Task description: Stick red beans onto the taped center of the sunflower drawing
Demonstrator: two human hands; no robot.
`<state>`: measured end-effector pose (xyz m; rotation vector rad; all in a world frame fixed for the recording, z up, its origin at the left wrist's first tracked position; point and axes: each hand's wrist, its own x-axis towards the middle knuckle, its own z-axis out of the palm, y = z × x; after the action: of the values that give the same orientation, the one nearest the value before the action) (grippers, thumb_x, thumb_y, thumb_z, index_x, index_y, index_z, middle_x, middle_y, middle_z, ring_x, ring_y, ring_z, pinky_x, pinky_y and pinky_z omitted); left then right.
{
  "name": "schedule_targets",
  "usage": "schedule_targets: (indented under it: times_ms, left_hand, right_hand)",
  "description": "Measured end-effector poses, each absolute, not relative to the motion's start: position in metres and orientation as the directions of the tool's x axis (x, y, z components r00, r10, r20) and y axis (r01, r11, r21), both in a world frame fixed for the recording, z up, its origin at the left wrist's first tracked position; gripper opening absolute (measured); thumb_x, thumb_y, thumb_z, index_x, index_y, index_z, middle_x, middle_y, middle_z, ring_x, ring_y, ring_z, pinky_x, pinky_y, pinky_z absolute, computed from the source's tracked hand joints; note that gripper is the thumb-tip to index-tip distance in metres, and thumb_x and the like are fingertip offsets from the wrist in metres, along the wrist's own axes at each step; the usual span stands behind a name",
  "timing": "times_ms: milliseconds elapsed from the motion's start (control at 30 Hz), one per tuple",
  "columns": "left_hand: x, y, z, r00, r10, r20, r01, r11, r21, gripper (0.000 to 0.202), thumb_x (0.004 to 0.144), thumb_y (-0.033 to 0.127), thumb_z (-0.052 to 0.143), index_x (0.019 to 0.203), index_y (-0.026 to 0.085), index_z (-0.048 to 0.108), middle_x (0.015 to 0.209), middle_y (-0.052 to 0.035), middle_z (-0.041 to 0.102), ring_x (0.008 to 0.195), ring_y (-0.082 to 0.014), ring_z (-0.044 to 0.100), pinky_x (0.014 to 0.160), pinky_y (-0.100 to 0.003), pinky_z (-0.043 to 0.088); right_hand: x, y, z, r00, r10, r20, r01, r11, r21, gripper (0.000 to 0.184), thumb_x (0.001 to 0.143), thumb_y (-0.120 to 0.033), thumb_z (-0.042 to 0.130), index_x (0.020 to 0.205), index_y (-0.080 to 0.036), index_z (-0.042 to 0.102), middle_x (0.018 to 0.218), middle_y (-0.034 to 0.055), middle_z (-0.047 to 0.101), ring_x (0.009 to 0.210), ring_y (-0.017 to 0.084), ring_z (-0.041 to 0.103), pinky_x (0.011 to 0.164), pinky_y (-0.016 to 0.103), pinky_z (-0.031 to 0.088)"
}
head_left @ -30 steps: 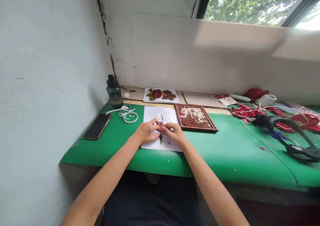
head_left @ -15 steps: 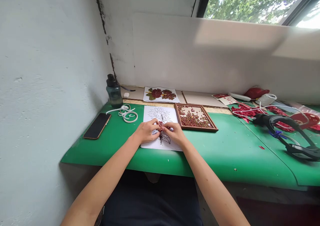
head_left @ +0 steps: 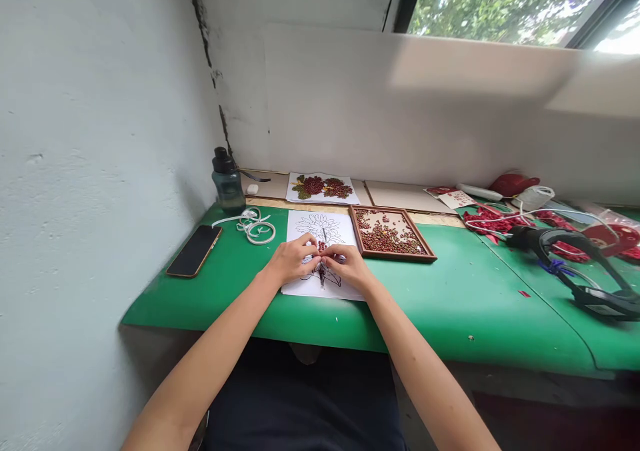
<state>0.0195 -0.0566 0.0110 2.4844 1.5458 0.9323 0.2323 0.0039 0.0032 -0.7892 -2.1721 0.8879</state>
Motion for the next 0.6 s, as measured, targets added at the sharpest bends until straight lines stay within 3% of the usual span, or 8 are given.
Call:
schedule_targets:
  times_ms: [433,600]
  left_hand:
    - [0.021,-0.059,0.016,0.291,0.85,0.439,0.785,-0.474,0.398,0.013,0.097,0.033,0.064,0.096,0.026,0.074,0.117,0.0002,0.068,0.068,-0.0094,0.061,0.061,-0.025,0.042]
    - [0.02,-0.058,0.015,0.287,0.849,0.444,0.779,-0.477,0.406,0.013,0.098,0.033,0.063,0.096,0.025,0.074,0.117,0.0011,0.069,0.066,-0.0081,0.059,0.06,-0.026,0.041]
  right_hand:
    - [0.233,0.006,-0.001,-0.599,0.7,0.388,0.288,0.641,-0.712,0.019,0.095,-0.033,0.065,0.092,-0.023,0.08,0.09,0.0044,0.08,0.08,0.021,0.071,0.071,0.031,0.052]
    - [0.236,0.0,0.012,-0.473,0.706,0.527,0.303,0.692,-0.656,0.015,0.095,-0.032,0.067,0.089,-0.024,0.078,0.087,0.0051,0.078,0.081,0.022,0.072,0.074,0.034,0.056]
